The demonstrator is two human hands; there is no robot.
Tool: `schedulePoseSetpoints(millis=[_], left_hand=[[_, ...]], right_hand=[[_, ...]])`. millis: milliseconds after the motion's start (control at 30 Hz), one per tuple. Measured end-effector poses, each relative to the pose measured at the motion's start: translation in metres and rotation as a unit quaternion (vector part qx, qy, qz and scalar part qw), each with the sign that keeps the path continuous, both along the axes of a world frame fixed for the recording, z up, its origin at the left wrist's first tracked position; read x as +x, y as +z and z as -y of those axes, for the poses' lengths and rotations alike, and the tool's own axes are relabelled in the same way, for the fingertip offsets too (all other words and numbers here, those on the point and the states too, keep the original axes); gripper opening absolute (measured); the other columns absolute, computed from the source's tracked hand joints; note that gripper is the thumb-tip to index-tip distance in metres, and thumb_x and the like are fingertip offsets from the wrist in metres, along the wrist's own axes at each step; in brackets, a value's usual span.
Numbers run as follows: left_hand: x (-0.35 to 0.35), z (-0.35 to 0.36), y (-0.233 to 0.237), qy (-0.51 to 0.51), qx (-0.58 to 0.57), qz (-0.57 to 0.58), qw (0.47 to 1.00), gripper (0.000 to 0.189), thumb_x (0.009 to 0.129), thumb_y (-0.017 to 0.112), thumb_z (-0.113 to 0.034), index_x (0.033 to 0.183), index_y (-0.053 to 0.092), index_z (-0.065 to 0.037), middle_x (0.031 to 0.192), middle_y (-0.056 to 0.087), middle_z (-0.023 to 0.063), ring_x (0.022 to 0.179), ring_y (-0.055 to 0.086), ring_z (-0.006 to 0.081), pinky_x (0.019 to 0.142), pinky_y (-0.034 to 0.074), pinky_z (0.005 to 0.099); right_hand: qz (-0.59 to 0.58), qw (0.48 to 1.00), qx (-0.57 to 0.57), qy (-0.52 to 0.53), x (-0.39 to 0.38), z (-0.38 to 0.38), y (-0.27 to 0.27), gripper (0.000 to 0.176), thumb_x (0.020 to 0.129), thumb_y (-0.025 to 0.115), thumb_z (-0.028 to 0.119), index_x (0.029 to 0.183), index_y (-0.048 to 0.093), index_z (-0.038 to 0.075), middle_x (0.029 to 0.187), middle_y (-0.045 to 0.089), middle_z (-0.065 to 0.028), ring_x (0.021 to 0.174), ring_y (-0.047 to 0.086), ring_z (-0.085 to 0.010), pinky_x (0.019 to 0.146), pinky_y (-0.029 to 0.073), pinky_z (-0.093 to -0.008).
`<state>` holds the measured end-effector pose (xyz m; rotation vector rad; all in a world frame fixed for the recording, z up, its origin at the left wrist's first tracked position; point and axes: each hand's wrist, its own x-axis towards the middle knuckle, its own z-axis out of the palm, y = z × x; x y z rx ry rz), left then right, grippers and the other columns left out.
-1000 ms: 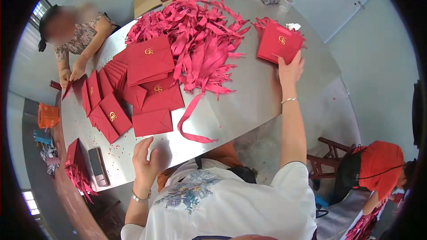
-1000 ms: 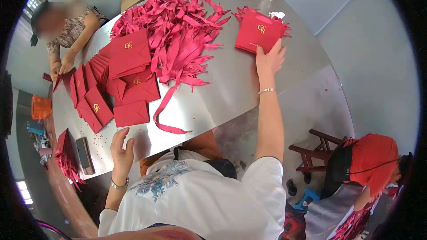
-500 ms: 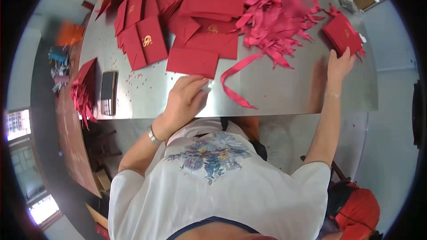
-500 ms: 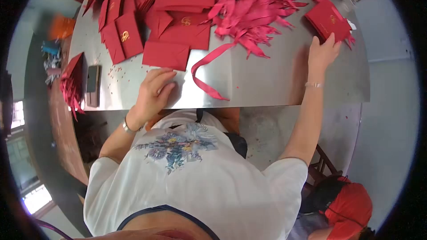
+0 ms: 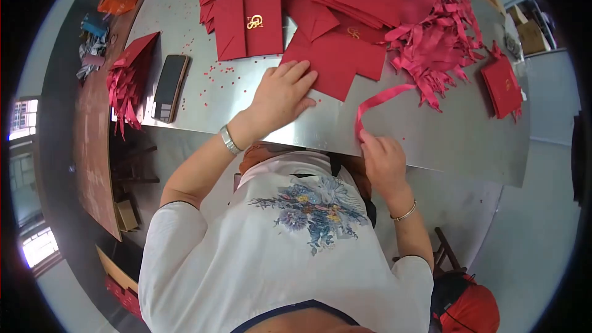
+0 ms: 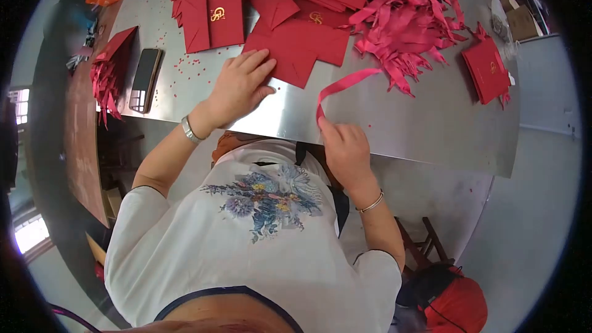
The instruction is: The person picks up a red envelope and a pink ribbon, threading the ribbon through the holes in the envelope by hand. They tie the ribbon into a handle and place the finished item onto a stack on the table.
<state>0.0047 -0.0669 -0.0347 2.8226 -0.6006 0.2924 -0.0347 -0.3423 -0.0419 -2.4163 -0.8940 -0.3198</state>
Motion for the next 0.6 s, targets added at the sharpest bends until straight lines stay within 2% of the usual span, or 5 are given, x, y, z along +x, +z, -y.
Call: schedulePoseSetpoints(millis=[300,367,433,567,600], left_hand=[[0.012,-0.007,0.008,-0.001,-0.11,-0.034,0.993,0.043,0.077,0.07,-0.022,0.115,0.06,-0.004,0.12,0.057,0.013,0.105,0.054,0.0307,0.089,0.042,0.0423],[0.029,-0.004,0.007,-0.019,-0.083,0.089,0.992,0.044,0.076,0.07,-0.02,0.115,0.059,-0.003,0.113,0.06,0.0125,0.1,0.056,0.0305,0.089,0.042,0.0424],[0.027,-0.005,0.008,-0.017,-0.084,0.035,0.996,0.043,0.076,0.07,-0.019,0.114,0.059,-0.004,0.105,0.061,0.0113,0.096,0.056,0.0289,0.086,0.042,0.0412],[-0.018,-0.005,0.013,0.014,-0.058,-0.049,0.997,0.04,0.073,0.071,-0.018,0.11,0.06,-0.005,0.098,0.06,0.0092,0.09,0.056,0.0263,0.079,0.042,0.0392],[-0.032,-0.003,0.014,0.028,-0.063,-0.063,0.996,0.041,0.073,0.072,-0.017,0.11,0.06,-0.004,0.098,0.06,0.0092,0.09,0.056,0.0263,0.077,0.043,0.0392]], right_hand=[[-0.312,0.91,0.269,-0.043,-0.001,-0.011,0.02,0.022,0.086,0.055,-0.004,0.105,0.066,0.0,0.092,0.066,-0.0083,0.077,0.06,-0.0137,0.067,0.047,-0.0253],[-0.373,0.879,0.296,-0.015,-0.001,-0.008,0.013,0.023,0.086,0.055,-0.005,0.105,0.066,-0.001,0.094,0.067,-0.0065,0.078,0.059,-0.012,0.068,0.047,-0.0248],[-0.448,0.744,0.495,0.02,0.001,-0.011,0.011,0.022,0.084,0.055,-0.007,0.102,0.066,-0.003,0.095,0.065,-0.0039,0.078,0.059,-0.0119,0.069,0.047,-0.0246],[-0.409,0.737,0.536,-0.061,-0.002,-0.024,0.02,0.019,0.083,0.058,-0.007,0.1,0.066,-0.005,0.095,0.063,-0.0026,0.08,0.059,-0.0102,0.069,0.047,-0.0237],[-0.385,0.777,0.491,-0.085,-0.001,-0.025,0.018,0.02,0.084,0.059,-0.005,0.102,0.065,-0.005,0.094,0.064,-0.0033,0.08,0.059,-0.0097,0.07,0.047,-0.0229]])
